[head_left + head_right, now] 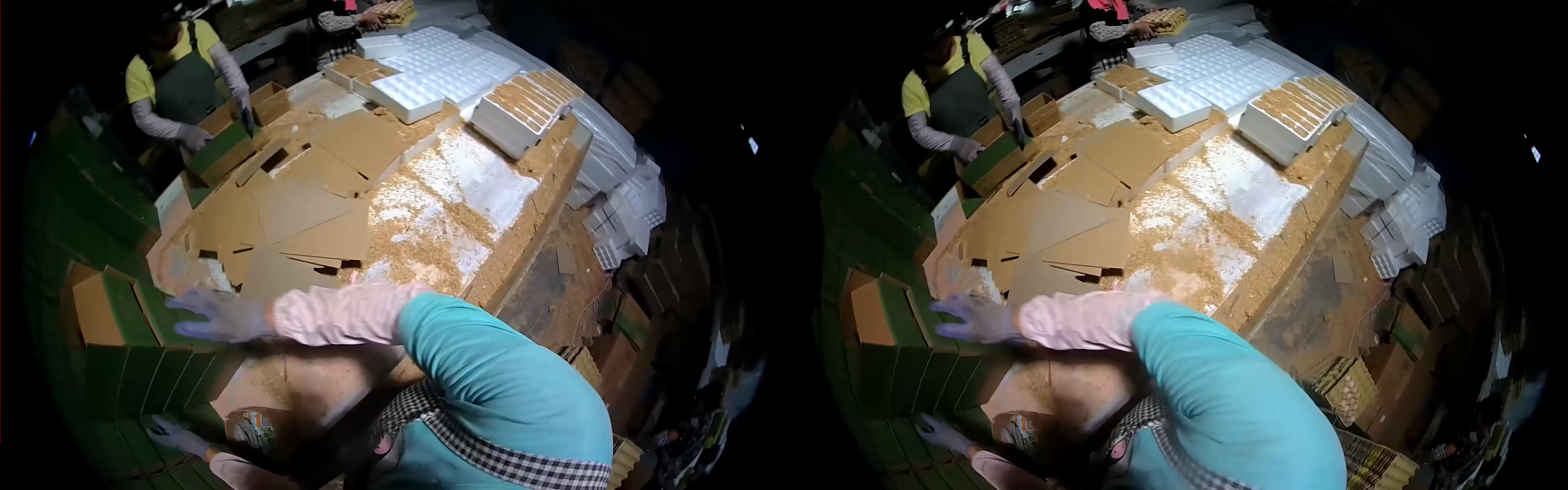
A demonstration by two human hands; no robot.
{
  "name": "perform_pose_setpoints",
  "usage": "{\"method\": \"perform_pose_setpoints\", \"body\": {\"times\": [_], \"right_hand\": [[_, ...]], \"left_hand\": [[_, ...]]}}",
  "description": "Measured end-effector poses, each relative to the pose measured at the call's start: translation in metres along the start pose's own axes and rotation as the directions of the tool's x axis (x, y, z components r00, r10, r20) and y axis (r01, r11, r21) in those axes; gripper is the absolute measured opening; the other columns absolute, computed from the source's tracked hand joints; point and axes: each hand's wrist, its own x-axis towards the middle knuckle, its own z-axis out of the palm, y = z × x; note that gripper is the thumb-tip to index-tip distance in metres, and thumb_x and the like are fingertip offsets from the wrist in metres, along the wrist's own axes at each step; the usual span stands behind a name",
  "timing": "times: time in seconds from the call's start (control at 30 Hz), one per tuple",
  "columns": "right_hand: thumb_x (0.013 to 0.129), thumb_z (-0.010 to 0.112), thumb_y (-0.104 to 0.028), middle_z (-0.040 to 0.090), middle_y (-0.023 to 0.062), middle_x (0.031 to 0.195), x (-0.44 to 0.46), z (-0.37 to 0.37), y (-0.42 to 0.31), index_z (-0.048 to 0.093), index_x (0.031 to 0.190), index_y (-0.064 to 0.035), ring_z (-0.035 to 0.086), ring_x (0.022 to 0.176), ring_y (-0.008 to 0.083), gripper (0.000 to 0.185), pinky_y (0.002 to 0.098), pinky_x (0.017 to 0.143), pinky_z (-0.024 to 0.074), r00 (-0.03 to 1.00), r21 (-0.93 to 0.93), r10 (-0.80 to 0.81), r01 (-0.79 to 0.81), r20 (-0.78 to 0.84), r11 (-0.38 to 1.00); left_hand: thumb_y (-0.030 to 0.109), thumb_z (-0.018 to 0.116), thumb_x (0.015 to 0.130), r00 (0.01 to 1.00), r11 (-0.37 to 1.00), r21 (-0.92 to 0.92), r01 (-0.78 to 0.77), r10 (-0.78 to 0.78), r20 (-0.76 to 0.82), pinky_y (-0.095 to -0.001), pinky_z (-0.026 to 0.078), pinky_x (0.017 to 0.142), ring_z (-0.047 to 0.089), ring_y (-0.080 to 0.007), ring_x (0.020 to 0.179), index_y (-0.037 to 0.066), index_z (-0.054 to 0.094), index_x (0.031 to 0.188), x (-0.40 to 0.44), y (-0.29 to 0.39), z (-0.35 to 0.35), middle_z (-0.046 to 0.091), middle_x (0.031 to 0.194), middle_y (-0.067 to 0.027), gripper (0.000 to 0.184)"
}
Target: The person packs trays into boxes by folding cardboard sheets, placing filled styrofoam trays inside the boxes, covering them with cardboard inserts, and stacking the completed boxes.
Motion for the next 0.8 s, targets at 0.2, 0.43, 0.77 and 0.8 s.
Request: {"method": "perform_pose_setpoints", "body": {"times": [0.2,0.43,0.77,0.8], "right_hand": [[0.087,0.055,-0.048,0.056,0.0238,0.129,-0.443,-0.139,0.113,0.053,0.128,-0.0025,0.056,0.116,0.0388,0.061,0.0430,0.098,0.0448,0.414,-0.196,0.860,-0.908,-0.299,0.370],[0.084,0.056,-0.055,0.055,0.0247,0.131,-0.758,-0.376,0.000,0.050,0.134,-0.0017,0.053,0.121,0.0392,0.073,0.0439,0.101,0.0415,-0.208,0.144,0.627,-0.978,-0.751,-0.152],[0.092,0.057,-0.032,0.055,0.0216,0.130,-0.779,-0.490,0.123,0.051,0.131,-0.0028,0.054,0.117,0.0386,0.049,0.0415,0.097,0.0437,0.607,-0.304,0.538,-0.779,-0.585,0.549],[0.092,0.057,-0.032,0.055,0.0210,0.131,-0.781,-0.497,0.132,0.051,0.131,-0.0032,0.053,0.118,0.0382,0.048,0.0410,0.098,0.0433,0.714,-0.485,0.492,-0.700,-0.498,0.524]], "left_hand": [[0.013,0.043,0.101,0.837,0.982,0.008,-0.188,0.156,0.524,-0.0356,0.045,0.086,0.057,-0.0282,0.095,-0.006,0.059,0.108,-0.306,-0.038,0.036,0.061,0.104,-0.0180,0.026],[0.029,0.054,0.096,-0.593,0.879,-0.469,-0.088,0.332,0.734,-0.0334,0.047,0.084,0.061,-0.0225,0.098,-0.001,0.057,0.114,-0.588,0.195,0.110,0.065,0.104,-0.0128,0.034],[0.031,0.057,0.093,-0.311,0.980,-0.167,-0.111,0.126,0.942,-0.0336,0.044,0.097,0.059,-0.0290,0.115,0.000,0.055,0.128,-0.712,0.331,0.234,0.062,0.123,-0.0186,0.046],[0.031,0.056,0.094,-0.270,0.984,-0.157,-0.084,0.129,0.954,-0.0334,0.043,0.099,0.057,-0.0286,0.117,0.000,0.055,0.128,-0.727,0.337,0.255,0.061,0.125,-0.0182,0.046]]}}
